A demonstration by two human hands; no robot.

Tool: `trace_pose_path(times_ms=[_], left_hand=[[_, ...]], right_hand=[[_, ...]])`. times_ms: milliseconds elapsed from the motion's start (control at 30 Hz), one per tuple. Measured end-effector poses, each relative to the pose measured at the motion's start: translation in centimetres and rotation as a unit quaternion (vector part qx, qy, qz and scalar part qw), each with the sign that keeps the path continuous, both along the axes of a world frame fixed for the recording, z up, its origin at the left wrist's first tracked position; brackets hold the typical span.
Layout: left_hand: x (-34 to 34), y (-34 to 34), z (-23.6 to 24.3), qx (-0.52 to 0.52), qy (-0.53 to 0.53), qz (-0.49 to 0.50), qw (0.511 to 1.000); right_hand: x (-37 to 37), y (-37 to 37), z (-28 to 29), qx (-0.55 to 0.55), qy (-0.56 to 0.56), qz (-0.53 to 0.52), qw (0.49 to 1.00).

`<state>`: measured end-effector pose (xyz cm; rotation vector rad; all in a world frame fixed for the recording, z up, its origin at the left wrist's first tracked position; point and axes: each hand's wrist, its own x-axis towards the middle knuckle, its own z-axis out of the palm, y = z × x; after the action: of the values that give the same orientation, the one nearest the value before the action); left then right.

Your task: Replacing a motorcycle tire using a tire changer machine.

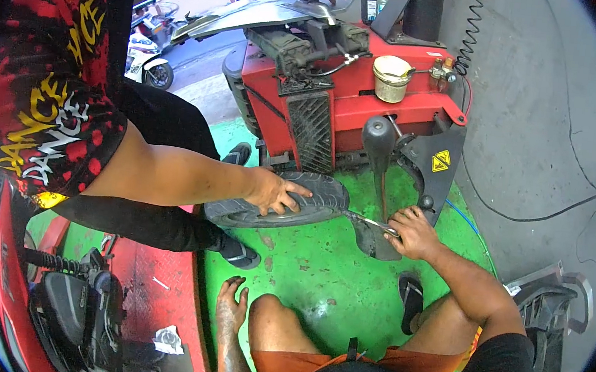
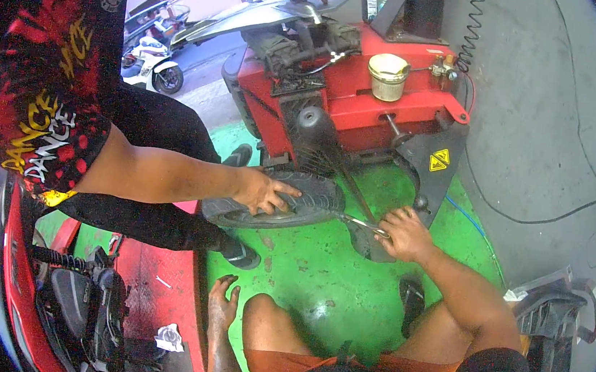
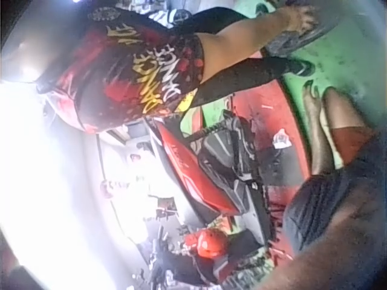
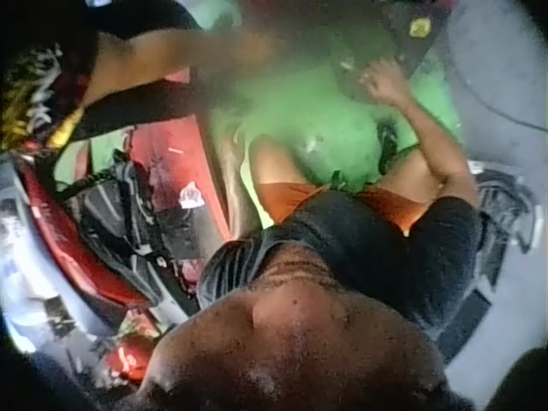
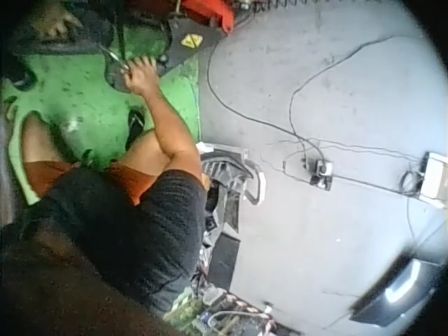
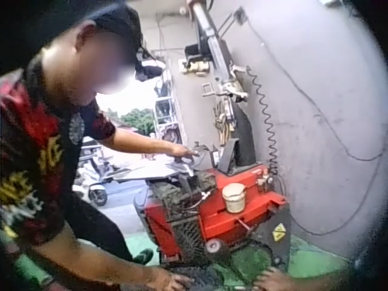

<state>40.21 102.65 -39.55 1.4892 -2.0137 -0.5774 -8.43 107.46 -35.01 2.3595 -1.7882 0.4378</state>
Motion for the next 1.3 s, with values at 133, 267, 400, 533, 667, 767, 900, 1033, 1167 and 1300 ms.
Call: trace_pose_path(times_ms=[133,267,400,533,667,767,900,1033,1167,1300], left_hand=[[0.3,0.1,-0.4,-0.022,0.002,-0.002,1.000],[0.5,0.1,-1.0,-0.032,0.006,-0.006,0.999],[0.6,0.1,-1.0,-0.037,0.005,-0.007,0.999],[0.5,0.1,-1.0,-0.039,0.005,-0.011,0.999],[0.5,0.2,-0.9,-0.037,-0.001,-0.013,0.999],[0.5,0.2,-0.9,-0.033,0.005,-0.012,0.999],[0.4,0.2,-0.4,-0.024,-0.008,-0.007,1.000],[-1.4,-0.1,1.1,0.012,0.076,-0.019,0.997],[-9.2,-0.4,8.3,-0.021,0.171,-0.139,0.975],[-15.5,1.1,15.3,-0.178,0.229,-0.317,0.903]], right_hand=[[0.2,0.1,0.0,-0.003,-0.002,0.000,1.000],[0.3,0.1,0.1,0.005,-0.002,-0.003,1.000],[0.4,0.2,0.0,0.000,-0.002,-0.002,1.000],[0.3,0.2,0.1,0.007,0.001,-0.002,1.000],[0.3,0.1,0.2,0.018,0.001,-0.007,1.000],[0.3,0.1,0.0,0.012,0.003,-0.009,1.000],[0.3,-0.1,-0.1,0.025,-0.001,-0.012,1.000],[0.4,-0.3,0.0,0.026,-0.006,-0.012,1.000],[0.0,-0.2,-0.1,0.018,-0.010,-0.008,1.000],[0.0,-0.1,-0.4,0.019,-0.011,-0.019,1.000]])
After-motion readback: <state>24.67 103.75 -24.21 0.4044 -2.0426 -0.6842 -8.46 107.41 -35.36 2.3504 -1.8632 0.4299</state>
